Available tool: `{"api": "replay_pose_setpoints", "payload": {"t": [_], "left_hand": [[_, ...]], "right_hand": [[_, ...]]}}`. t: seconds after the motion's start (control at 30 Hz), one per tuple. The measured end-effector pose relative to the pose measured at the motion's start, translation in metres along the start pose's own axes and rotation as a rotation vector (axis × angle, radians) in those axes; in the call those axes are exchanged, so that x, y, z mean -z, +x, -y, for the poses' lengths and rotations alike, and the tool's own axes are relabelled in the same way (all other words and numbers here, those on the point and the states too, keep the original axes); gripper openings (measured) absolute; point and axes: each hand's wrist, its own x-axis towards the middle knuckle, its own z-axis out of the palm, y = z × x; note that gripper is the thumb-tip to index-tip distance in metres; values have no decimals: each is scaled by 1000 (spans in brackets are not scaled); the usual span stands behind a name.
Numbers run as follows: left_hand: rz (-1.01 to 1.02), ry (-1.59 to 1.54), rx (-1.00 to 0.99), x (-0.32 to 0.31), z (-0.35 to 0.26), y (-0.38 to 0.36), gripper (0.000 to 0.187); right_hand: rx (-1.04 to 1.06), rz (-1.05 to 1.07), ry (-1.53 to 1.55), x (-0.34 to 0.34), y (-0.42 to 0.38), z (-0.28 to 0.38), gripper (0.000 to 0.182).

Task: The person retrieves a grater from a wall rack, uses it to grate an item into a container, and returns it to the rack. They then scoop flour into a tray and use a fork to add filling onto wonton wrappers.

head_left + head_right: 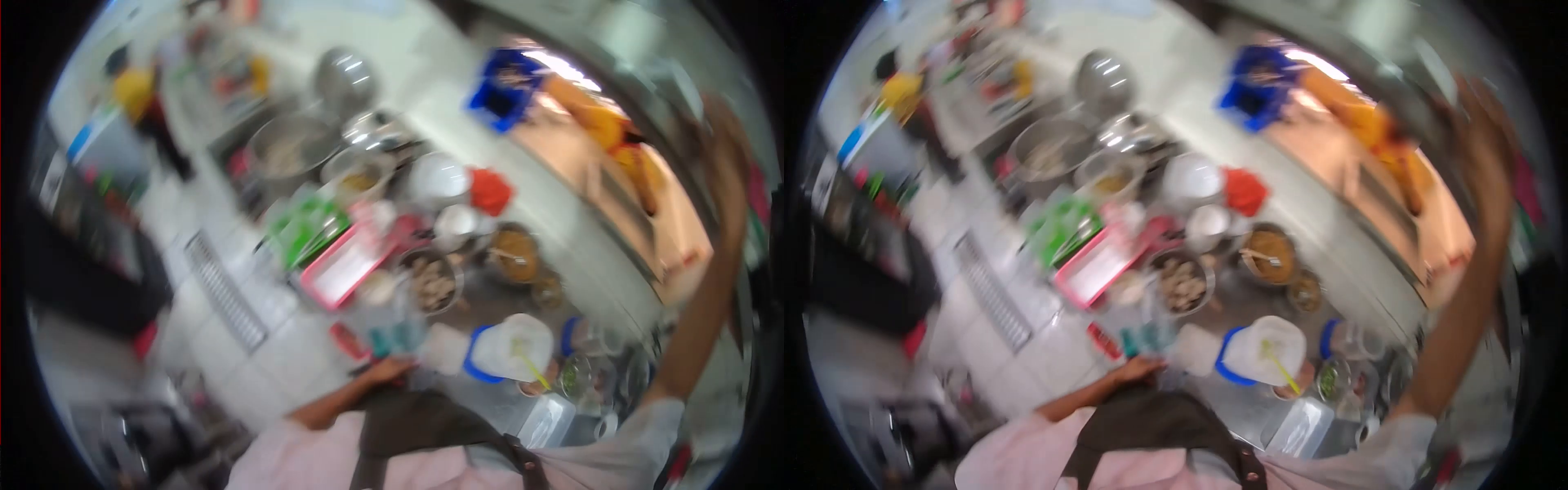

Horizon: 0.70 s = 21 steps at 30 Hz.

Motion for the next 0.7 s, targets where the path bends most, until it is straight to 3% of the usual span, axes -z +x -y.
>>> {"api": "replay_pose_setpoints", "payload": {"t": [0.03, 0.07, 0.1, 0.13, 0.17, 0.2, 0.23, 0.27, 0.3, 0.33, 0.37, 0.47, 0.5, 0.57, 0.6, 0.67, 0.7], "left_hand": [[-1, 56, -84, -2, -10, -5, 41], [11, 132, -169, -1, -14, -11, 39], [-39, 101, -149, 0, -23, -24, 39], [-42, 304, -268, 0, -39, -35, 33], [-38, 517, -382, -2, -58, -45, 28], [-62, 512, -371, -3, -77, -57, 28], [-36, 584, -421, -4, -100, -71, 27], [-5, 663, -468, -6, -123, -87, 26], [-18, 684, -450, -11, -150, -104, 26], [-123, 667, -644, -15, -181, -121, 23], [-231, 655, -842, -18, -205, -136, 20], [-469, 832, -802, -12, -254, -177, 32], [-483, 863, -788, -7, -254, -187, 32], [-665, 323, -566, -2, -238, -210, 40], [-666, 338, -556, 10, -216, -218, 40], [-962, 203, -644, 45, -170, -224, 59], [-950, 206, -652, 44, -176, -224, 59]], "right_hand": [[-169, -11, 692, -26, -17, 8, 47], [13, 56, 45, 23, -19, 50, 49], [41, 3, 110, 28, -26, 63, 49], [-9, 5, 204, 62, -33, 104, 50], [-38, 56, 598, 77, -43, 137, 49], [-125, 200, 986, 99, -61, 178, 55], [-43, 505, 1252, 126, -69, 207, 67], [466, 669, 1564, 119, -72, 226, 81], [679, 563, 1512, 129, -77, 258, 90], [765, 563, 1650, 126, -93, 289, 92], [818, 638, 1816, 119, -118, 319, 88], [889, 964, 2191, 127, -138, 368, 66], [897, 924, 2214, 127, -132, 381, 66], [910, 998, 2301, 126, -122, 403, 46], [902, 985, 2319, 128, -116, 415, 46], [862, 1020, 2455, 133, -99, 442, 37], [847, 1017, 2449, 139, -96, 463, 37]]}}
